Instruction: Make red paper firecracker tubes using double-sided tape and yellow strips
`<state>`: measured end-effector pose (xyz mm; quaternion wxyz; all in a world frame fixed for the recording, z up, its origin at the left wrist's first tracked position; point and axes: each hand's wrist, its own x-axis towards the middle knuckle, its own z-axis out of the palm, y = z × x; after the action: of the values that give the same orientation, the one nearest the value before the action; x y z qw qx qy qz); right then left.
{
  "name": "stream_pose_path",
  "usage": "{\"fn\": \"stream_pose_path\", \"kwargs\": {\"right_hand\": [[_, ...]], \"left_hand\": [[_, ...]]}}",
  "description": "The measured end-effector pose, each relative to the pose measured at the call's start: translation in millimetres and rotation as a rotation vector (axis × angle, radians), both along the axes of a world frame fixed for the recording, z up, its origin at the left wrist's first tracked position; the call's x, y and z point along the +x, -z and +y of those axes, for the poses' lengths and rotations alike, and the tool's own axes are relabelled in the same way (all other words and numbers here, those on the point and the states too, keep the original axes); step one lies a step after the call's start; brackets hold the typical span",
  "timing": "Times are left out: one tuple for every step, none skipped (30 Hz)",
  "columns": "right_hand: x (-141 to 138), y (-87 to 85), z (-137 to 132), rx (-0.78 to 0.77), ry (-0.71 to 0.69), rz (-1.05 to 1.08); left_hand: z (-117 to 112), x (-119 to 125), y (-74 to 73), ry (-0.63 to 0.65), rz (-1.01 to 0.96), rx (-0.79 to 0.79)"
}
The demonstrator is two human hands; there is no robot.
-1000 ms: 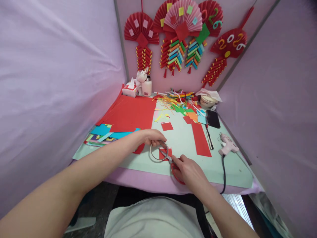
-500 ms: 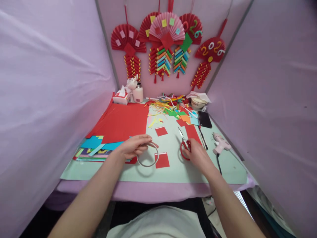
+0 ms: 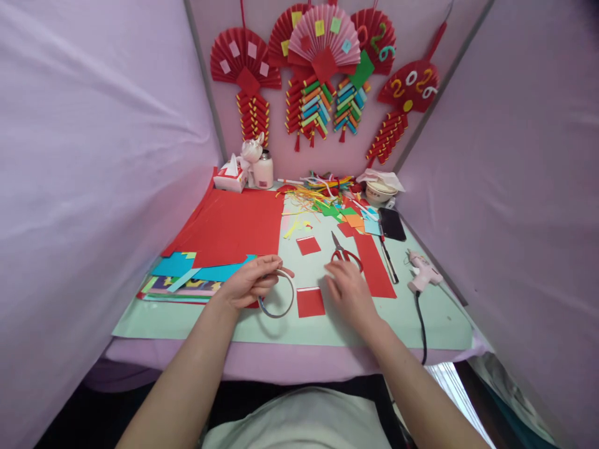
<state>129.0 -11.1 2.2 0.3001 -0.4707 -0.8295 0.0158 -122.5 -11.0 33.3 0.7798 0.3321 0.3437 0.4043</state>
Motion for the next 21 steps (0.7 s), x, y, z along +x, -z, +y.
{"fn": "stream_pose_path", "kwargs": {"right_hand": [[-5, 0.0, -13, -0.033, -0.086, -0.02], [-10, 0.8, -25, -0.061, -0.155, -0.051], [-14, 2.4, -36, -0.083, -0.192, -0.079], [-18, 4.6, -44, -0.098, -0.213, -0.107], [-21, 7.3, -50, -0.105, -0.223, -0.129], [-23, 10.0, -54, -0.106, -0.229, -0.144], [-25, 12.7, -57, -0.104, -0.238, -0.15], [-25, 15.1, -58, -0.095, -0.251, -0.146], [-24, 17.0, -60, -0.084, -0.266, -0.135], [-22, 18.5, -61, -0.066, -0.282, -0.117], [-20, 19.3, -62, -0.042, -0.298, -0.096], [-18, 19.4, -64, -0.012, -0.316, -0.071], [-16, 18.5, -66, 0.016, -0.337, -0.037], [-13, 16.6, -67, 0.031, -0.355, 0.009], [-11, 13.5, -68, 0.027, -0.361, 0.077], [-9, 9.1, -67, 0.004, -0.339, 0.171], [-8, 3.7, -64, -0.043, -0.28, 0.288], [-6, -2.4, -58, -0.117, -0.187, 0.417], [-5, -8.7, -50, -0.204, -0.075, 0.549], [-5, -14.6, -41, -0.313, 0.037, 0.668], [-5, -19.7, -29, -0.43, 0.113, 0.766]], "left_hand": [[0, 0, -0.9, -0.016, -0.003, -0.001], [-1, -1, -1.9, -0.03, -0.005, 0.0], [-1, -1, -2.7, -0.041, -0.007, 0.005], [-1, -1, -3.3, -0.051, -0.008, 0.011], [-1, -1, -3.6, -0.06, -0.007, 0.018], [-1, -2, -3.5, -0.069, -0.005, 0.024], [-1, -2, -3.3, -0.077, -0.001, 0.03], [-1, -2, -3.1, -0.087, 0.007, 0.038], [-1, -2, -3.2, -0.099, 0.017, 0.048], [-1, -3, -3.9, -0.117, 0.03, 0.059], [-1, -4, -5.7, -0.144, 0.048, 0.074], [-1, -5, -8.7, -0.184, 0.072, 0.094], [-2, -7, -13.4, -0.235, 0.106, 0.12], [-2, -9, -19.6, -0.291, 0.15, 0.153], [-3, -11, -27.2, -0.347, 0.205, 0.193], [-3, -14, -35.9, -0.399, 0.272, 0.238], [-3, -18, -45.1, -0.437, 0.338, 0.286], [-2, -21, -53.9, -0.479, 0.401, 0.339], [0, -25, -61.8, -0.526, 0.469, 0.392], [4, -28, -67.8, -0.572, 0.544, 0.45], [8, -32, -71.6, -0.622, 0.638, 0.518]]}}
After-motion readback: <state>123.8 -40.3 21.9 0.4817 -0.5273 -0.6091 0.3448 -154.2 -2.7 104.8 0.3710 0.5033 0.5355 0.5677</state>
